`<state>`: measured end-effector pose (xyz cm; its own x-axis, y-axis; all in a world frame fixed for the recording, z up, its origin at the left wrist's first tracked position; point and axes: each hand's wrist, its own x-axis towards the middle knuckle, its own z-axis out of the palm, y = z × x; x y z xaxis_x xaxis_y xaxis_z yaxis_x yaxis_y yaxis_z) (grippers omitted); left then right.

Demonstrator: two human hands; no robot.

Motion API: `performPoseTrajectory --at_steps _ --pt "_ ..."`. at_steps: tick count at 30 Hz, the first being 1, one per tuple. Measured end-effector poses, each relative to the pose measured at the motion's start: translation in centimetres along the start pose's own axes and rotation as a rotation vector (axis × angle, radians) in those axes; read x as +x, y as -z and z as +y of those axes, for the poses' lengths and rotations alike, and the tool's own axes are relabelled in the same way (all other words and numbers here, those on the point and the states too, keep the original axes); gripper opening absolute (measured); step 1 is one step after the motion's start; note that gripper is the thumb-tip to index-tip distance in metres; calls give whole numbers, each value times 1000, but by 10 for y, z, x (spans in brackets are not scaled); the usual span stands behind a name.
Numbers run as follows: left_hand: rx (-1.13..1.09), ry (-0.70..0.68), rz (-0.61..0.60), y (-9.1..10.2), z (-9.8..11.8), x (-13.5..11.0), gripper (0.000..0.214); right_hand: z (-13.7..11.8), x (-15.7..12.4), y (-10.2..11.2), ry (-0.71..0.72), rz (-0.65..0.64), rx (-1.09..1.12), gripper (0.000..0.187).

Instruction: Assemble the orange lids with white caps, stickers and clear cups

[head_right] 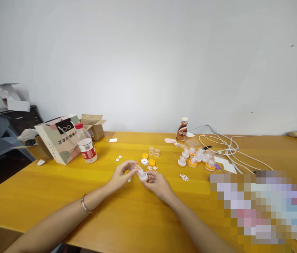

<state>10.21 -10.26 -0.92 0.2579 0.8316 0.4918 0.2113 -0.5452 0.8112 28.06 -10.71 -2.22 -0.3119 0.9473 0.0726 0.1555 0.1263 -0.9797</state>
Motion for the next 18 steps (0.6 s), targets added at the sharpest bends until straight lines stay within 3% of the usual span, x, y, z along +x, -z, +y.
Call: performPoseTrajectory --at_steps 5,12,18 --pt "174 -47 -86 -7 5 -2 28 -1 -4 1 111 -8 -133 24" --pt "398 -75 -146 2 20 -3 26 -9 -11 -2 287 7 -375 12" --pt "334 -27 -136 0 29 -3 22 -7 -10 -5 281 32 -325 15"
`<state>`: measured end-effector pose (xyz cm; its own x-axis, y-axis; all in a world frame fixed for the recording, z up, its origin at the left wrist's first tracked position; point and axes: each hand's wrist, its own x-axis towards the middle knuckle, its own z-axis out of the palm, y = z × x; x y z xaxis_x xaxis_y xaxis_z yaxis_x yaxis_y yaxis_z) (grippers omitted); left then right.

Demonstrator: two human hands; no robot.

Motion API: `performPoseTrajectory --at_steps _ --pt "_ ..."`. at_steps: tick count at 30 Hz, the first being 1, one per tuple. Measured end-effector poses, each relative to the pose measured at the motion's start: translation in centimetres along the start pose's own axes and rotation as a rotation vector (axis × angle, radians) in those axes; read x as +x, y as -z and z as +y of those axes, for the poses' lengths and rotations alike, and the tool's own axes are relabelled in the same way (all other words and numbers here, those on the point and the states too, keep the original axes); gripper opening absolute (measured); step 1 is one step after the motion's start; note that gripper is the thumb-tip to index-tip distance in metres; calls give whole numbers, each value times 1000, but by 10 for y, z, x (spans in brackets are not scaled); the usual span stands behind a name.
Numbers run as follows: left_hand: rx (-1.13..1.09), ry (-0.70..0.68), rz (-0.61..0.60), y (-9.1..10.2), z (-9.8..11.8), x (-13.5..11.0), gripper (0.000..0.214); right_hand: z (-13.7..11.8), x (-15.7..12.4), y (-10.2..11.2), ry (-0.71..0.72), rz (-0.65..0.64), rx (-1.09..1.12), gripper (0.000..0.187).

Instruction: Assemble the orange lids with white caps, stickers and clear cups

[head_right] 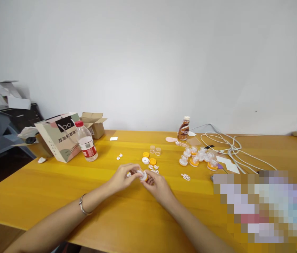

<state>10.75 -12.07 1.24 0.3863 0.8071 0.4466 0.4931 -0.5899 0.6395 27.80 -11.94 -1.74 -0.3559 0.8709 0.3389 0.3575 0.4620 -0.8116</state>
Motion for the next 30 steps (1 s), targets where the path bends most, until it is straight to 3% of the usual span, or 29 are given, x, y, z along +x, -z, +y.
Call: performPoseTrajectory --at_steps 4,11,16,18,24,30 --pt "-126 97 2 2 -1 2 24 -3 2 0 -97 -52 146 26" --pt "-375 -28 -150 15 -3 8 32 -11 3 5 -174 -226 403 30" --pt "-366 106 95 2 -3 6 24 -13 1 1 -103 -134 338 27" --pt "-364 120 110 -1 -2 5 25 -14 -1 1 -101 -111 305 24" --pt "-468 0 -134 10 2 3 28 -16 -3 5 -160 -243 456 21" --pt "-723 34 -352 23 12 1 38 -14 -6 3 -302 -340 794 35"
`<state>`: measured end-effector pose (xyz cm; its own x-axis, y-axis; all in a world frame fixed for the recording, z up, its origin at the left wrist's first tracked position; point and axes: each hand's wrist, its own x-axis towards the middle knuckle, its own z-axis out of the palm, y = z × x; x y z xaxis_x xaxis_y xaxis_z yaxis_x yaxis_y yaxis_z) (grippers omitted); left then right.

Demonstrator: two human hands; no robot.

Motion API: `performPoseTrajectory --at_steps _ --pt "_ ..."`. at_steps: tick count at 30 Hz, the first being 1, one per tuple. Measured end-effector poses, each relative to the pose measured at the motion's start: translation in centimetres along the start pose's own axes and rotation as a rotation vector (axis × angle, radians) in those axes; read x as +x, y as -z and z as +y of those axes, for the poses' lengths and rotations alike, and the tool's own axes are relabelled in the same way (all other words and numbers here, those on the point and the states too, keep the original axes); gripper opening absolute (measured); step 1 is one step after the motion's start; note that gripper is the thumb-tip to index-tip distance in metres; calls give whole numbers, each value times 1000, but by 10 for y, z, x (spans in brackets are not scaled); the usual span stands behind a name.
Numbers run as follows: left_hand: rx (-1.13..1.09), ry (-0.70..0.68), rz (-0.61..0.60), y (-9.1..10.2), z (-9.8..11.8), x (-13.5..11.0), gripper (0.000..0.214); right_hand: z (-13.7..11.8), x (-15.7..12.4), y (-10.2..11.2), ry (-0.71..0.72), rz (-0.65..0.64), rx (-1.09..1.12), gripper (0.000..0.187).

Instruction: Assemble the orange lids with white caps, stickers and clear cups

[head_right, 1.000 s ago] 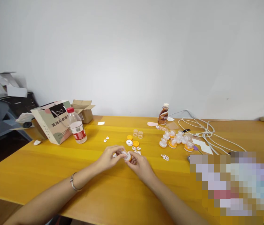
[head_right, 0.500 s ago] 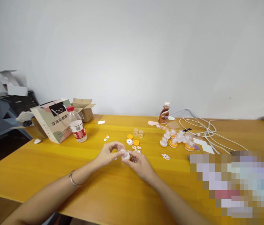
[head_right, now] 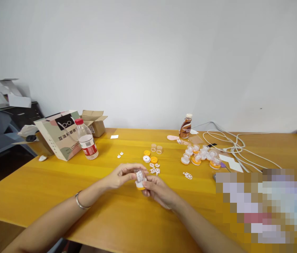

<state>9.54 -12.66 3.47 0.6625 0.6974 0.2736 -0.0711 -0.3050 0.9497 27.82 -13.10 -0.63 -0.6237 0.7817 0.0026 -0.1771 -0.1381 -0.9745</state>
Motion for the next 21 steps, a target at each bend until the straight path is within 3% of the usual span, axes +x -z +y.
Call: performPoseTrajectory --at_steps 3,7,9,12,17,21 --pt "67 -24 -29 1 6 -1 38 -1 2 -1 21 26 -68 32" --pt "410 -16 216 0 2 2 35 -6 6 0 94 122 -290 26" --pt "518 31 263 0 -2 2 29 -7 6 0 110 117 -367 25" --pt "531 47 138 4 -3 1 21 -6 4 2 65 41 -403 23" --pt "372 4 -218 13 17 -2 29 -4 -1 3 -76 -66 -244 30" --pt "376 -64 -260 18 28 -3 40 -7 0 4 -45 -42 -247 29"
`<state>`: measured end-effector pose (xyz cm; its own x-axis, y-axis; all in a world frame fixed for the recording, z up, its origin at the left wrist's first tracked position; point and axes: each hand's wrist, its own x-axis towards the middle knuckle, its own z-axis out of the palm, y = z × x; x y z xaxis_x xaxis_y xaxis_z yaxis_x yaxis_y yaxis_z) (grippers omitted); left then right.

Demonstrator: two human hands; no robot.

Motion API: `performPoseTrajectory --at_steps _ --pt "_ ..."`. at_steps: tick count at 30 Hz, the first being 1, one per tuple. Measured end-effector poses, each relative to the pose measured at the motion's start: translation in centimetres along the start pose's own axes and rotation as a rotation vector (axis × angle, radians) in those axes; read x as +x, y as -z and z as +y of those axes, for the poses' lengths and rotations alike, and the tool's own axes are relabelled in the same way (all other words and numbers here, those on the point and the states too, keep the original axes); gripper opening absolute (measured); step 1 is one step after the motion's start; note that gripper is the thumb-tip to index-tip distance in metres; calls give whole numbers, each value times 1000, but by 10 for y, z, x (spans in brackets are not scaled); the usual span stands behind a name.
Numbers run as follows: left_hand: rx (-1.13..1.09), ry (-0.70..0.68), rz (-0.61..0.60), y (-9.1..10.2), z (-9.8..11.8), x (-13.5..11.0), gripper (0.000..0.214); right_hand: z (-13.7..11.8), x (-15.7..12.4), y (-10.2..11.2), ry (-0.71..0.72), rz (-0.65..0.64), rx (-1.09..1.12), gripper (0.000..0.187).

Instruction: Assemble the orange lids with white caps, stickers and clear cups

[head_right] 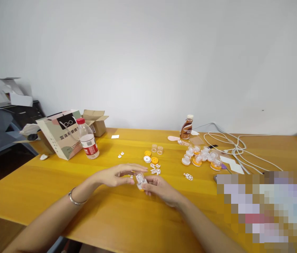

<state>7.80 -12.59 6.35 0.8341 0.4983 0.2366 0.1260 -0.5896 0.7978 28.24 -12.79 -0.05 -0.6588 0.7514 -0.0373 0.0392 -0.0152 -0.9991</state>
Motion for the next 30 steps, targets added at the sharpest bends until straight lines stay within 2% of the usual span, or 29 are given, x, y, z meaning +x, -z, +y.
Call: performPoseTrajectory --at_steps 3,5,8,11,13,14,17,19,21,24,30 --pt "145 -13 46 -1 -2 0 33 -2 1 -1 28 18 -44 26" --pt "281 14 129 -6 -5 0 26 -2 1 -3 61 39 -95 24" --pt "472 109 275 -19 -11 3 22 -1 1 -8 145 138 -250 22" --pt "554 251 357 -27 -17 5 29 -1 1 -11 173 203 -381 22" --pt "511 295 342 -24 -17 5 29 -1 2 -10 149 135 -335 21" --pt "458 274 299 -20 -16 4 27 -1 2 -8 132 83 -285 21" --pt "245 119 106 -6 -11 0 41 0 3 -1 94 14 -171 23" --pt "189 64 37 1 -8 -2 40 0 3 2 85 7 -159 24" --pt "228 70 50 2 -6 -2 29 0 2 2 99 2 -185 24" --pt "375 104 113 -4 -5 -2 25 0 1 -3 137 29 -260 23" --pt "538 245 249 -21 -10 2 26 3 0 -11 241 253 -550 21"
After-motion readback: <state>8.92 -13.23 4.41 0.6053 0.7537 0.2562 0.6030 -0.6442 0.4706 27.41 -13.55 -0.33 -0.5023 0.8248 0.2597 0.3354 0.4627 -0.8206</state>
